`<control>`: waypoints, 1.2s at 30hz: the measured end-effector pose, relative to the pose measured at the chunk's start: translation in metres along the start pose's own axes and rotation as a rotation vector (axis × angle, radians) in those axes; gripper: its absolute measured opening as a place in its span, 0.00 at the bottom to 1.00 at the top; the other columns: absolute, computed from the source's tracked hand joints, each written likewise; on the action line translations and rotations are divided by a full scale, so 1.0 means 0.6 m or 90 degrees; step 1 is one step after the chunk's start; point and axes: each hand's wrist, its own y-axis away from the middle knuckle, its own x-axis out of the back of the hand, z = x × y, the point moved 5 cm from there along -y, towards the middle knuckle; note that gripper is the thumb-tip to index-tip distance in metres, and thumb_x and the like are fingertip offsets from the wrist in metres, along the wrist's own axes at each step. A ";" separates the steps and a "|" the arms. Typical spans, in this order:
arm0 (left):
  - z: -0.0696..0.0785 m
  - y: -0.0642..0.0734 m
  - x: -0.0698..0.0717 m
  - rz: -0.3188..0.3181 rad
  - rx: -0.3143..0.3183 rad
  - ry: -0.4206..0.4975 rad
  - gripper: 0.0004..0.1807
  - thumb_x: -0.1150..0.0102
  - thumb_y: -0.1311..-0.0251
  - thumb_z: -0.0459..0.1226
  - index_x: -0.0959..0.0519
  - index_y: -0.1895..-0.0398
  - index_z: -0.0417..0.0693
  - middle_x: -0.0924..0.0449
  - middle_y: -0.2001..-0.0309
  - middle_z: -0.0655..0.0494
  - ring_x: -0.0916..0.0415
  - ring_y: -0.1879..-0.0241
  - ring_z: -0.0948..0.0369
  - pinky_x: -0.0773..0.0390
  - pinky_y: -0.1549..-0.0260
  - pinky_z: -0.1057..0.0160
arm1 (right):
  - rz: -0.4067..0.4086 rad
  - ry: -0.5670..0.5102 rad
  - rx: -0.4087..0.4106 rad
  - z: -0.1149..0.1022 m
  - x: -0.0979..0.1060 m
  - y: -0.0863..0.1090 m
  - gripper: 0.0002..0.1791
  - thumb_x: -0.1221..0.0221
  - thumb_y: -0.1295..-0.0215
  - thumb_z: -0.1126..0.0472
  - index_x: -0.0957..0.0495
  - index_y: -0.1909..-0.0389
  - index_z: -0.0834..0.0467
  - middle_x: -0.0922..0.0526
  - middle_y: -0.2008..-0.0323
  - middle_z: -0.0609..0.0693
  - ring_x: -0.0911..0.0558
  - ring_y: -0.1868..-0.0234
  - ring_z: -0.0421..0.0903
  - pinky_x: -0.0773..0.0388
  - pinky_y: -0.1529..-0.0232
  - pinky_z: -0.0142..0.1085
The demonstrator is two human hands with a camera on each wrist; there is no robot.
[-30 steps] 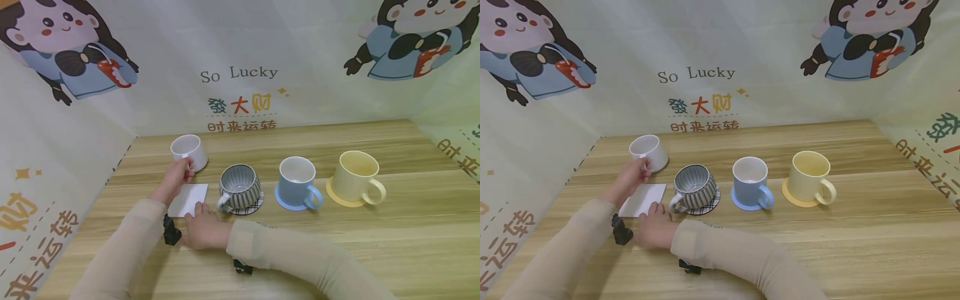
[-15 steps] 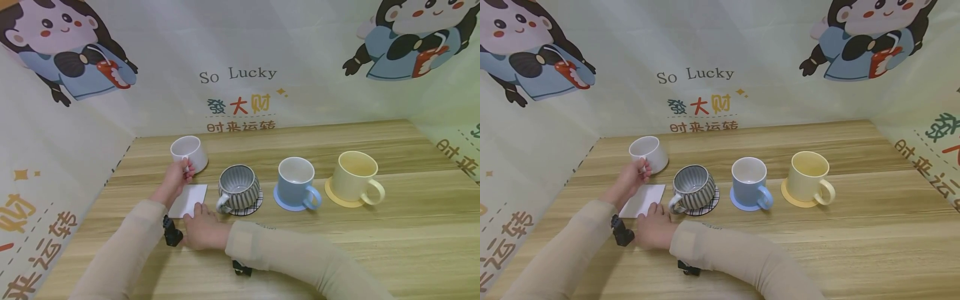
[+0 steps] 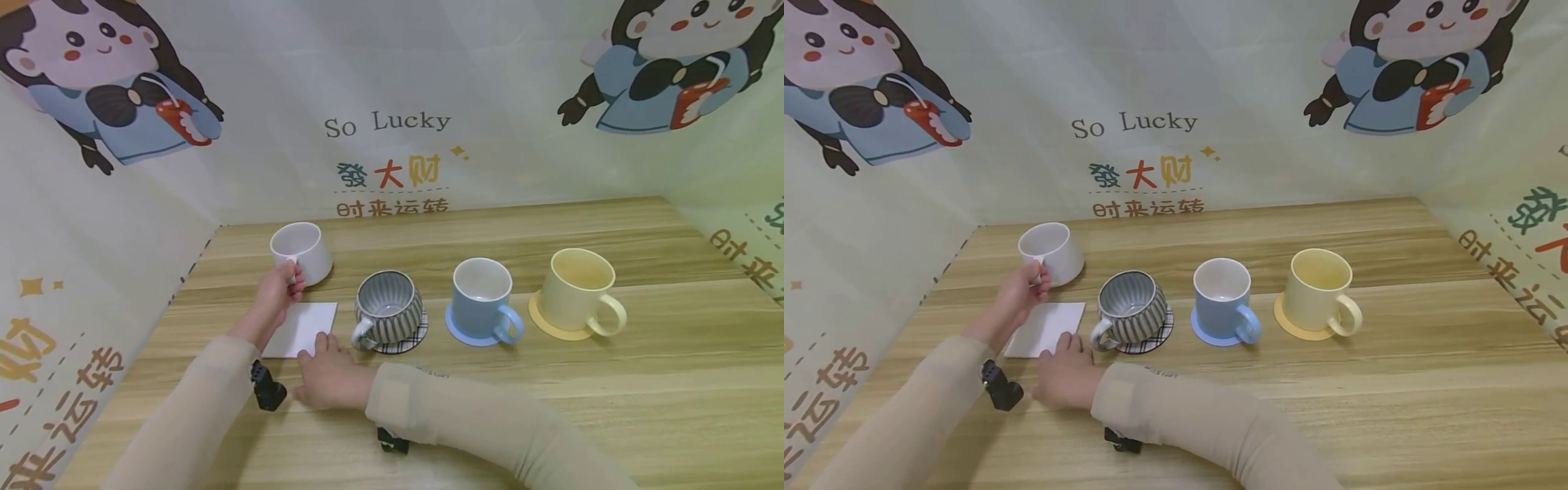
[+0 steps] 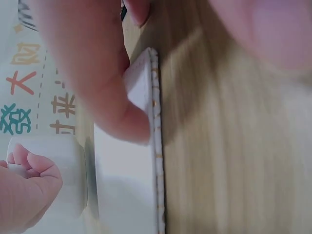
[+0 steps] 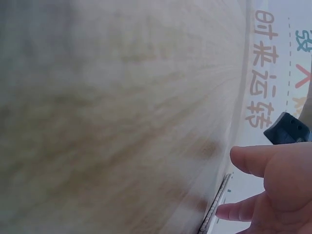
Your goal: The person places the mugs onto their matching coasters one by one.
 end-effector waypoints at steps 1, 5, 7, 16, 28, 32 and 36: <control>0.001 0.002 0.002 -0.001 -0.003 -0.003 0.11 0.68 0.30 0.36 0.36 0.68 0.41 0.34 0.79 0.62 0.35 0.80 0.70 0.35 0.79 0.74 | 0.001 -0.001 0.001 -0.001 0.000 0.000 0.30 0.47 0.40 0.40 0.33 0.41 0.50 0.39 0.40 0.58 0.39 0.37 0.51 0.33 0.46 0.40; 0.003 0.011 0.007 -0.010 -0.010 -0.015 0.10 0.68 0.31 0.35 0.36 0.67 0.41 0.34 0.78 0.62 0.36 0.79 0.70 0.35 0.77 0.73 | 0.006 0.004 -0.001 -0.001 0.001 0.001 0.28 0.46 0.41 0.41 0.32 0.43 0.50 0.38 0.42 0.57 0.38 0.39 0.50 0.32 0.47 0.39; 0.003 0.016 0.009 -0.013 -0.013 -0.019 0.10 0.68 0.32 0.34 0.36 0.68 0.41 0.34 0.78 0.62 0.36 0.79 0.69 0.35 0.77 0.73 | 0.011 0.003 -0.001 -0.001 0.002 0.001 0.28 0.45 0.41 0.41 0.32 0.44 0.50 0.37 0.43 0.56 0.38 0.39 0.50 0.32 0.48 0.39; 0.002 0.040 0.016 -0.036 -0.024 -0.023 0.11 0.67 0.32 0.34 0.36 0.71 0.43 0.35 0.78 0.61 0.37 0.79 0.69 0.36 0.78 0.73 | 0.005 0.005 0.000 -0.003 -0.002 -0.003 0.28 0.46 0.40 0.41 0.32 0.42 0.51 0.39 0.40 0.60 0.40 0.36 0.53 0.34 0.43 0.40; -0.004 0.069 0.023 -0.031 -0.029 -0.040 0.12 0.68 0.30 0.36 0.34 0.70 0.44 0.35 0.76 0.62 0.36 0.77 0.69 0.34 0.75 0.73 | 0.028 0.007 -0.005 0.000 0.001 0.000 0.26 0.45 0.41 0.43 0.30 0.45 0.51 0.37 0.45 0.60 0.36 0.43 0.51 0.30 0.51 0.35; -0.004 0.079 0.024 -0.027 -0.030 -0.045 0.13 0.68 0.30 0.36 0.34 0.70 0.45 0.34 0.76 0.62 0.37 0.76 0.68 0.34 0.74 0.72 | 0.025 -0.011 -0.010 0.002 0.000 0.000 0.27 0.45 0.41 0.43 0.31 0.43 0.50 0.39 0.40 0.64 0.37 0.40 0.53 0.31 0.48 0.38; -0.005 0.089 0.024 -0.037 -0.028 -0.039 0.14 0.69 0.29 0.36 0.33 0.71 0.45 0.35 0.77 0.62 0.37 0.77 0.68 0.34 0.74 0.72 | 0.023 -0.017 -0.011 0.002 -0.001 0.000 0.27 0.45 0.41 0.43 0.31 0.42 0.49 0.40 0.40 0.64 0.38 0.39 0.54 0.31 0.48 0.39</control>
